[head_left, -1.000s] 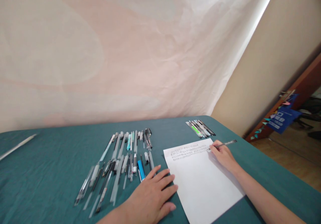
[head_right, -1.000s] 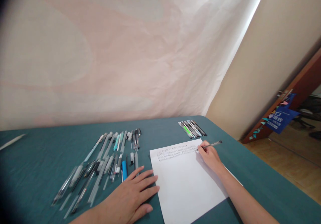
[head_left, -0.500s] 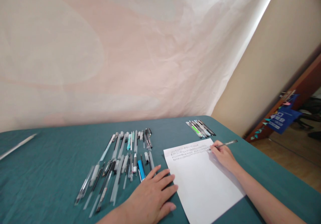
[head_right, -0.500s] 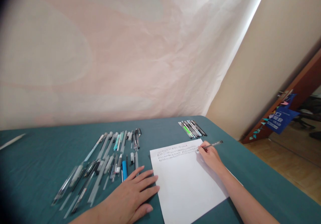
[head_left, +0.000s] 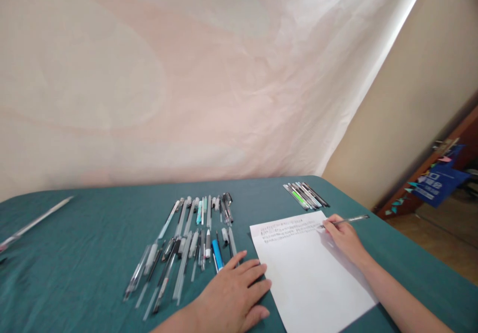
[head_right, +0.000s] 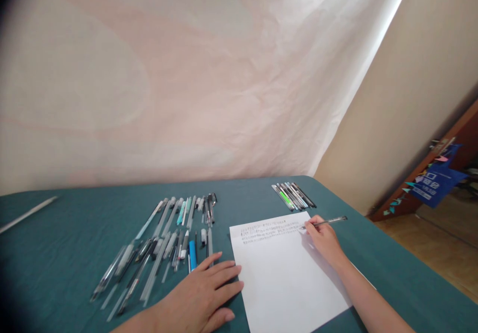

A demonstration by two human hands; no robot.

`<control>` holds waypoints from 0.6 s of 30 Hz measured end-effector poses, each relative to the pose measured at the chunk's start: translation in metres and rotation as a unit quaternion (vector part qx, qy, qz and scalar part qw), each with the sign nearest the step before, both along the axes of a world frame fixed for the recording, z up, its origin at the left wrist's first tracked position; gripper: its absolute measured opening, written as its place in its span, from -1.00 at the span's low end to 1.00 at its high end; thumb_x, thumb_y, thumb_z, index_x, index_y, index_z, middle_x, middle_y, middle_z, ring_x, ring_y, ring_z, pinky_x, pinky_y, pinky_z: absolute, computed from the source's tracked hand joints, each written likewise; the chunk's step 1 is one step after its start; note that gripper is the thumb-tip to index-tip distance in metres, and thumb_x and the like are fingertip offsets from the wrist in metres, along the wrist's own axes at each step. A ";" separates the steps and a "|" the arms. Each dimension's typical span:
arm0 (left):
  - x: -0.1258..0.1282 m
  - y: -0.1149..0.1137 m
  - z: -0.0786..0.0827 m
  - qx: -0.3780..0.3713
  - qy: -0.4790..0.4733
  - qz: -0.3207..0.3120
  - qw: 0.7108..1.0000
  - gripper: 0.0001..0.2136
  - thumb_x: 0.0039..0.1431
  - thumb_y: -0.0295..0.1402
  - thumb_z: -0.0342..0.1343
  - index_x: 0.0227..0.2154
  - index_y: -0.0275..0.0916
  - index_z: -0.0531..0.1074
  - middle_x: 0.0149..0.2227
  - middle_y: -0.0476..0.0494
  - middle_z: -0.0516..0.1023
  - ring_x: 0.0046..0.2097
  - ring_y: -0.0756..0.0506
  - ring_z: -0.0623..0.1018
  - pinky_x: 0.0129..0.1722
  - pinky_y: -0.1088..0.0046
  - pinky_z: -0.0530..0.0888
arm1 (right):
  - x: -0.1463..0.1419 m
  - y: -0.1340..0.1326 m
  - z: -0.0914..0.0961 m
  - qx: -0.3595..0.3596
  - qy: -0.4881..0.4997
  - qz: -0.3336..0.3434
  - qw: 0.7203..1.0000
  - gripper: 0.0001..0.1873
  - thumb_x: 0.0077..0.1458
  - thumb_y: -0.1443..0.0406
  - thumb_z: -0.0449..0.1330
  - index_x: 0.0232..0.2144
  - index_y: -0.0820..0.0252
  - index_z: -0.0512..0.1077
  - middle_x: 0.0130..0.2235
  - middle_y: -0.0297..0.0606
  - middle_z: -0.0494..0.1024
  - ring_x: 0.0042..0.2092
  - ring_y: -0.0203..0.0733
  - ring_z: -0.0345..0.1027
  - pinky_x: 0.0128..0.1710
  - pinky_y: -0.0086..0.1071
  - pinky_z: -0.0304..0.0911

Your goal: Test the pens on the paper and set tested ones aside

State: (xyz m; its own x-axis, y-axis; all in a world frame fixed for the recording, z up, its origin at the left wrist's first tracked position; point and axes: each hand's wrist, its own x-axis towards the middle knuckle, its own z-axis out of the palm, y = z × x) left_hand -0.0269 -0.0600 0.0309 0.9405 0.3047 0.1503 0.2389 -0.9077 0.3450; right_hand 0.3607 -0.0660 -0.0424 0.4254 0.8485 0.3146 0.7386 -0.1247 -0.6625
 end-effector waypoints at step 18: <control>0.000 0.002 -0.024 0.073 -0.010 0.001 0.997 -0.61 0.18 -0.12 -0.06 0.02 -0.19 0.26 0.09 -0.20 0.34 0.11 -0.19 0.31 0.12 0.20 0.14 | -0.022 -0.004 0.023 0.004 0.059 0.031 0.998 -0.63 0.06 0.04 0.02 -0.46 0.21 0.42 -0.56 -0.31 0.39 -0.51 -0.27 0.23 -0.58 -0.47 0.11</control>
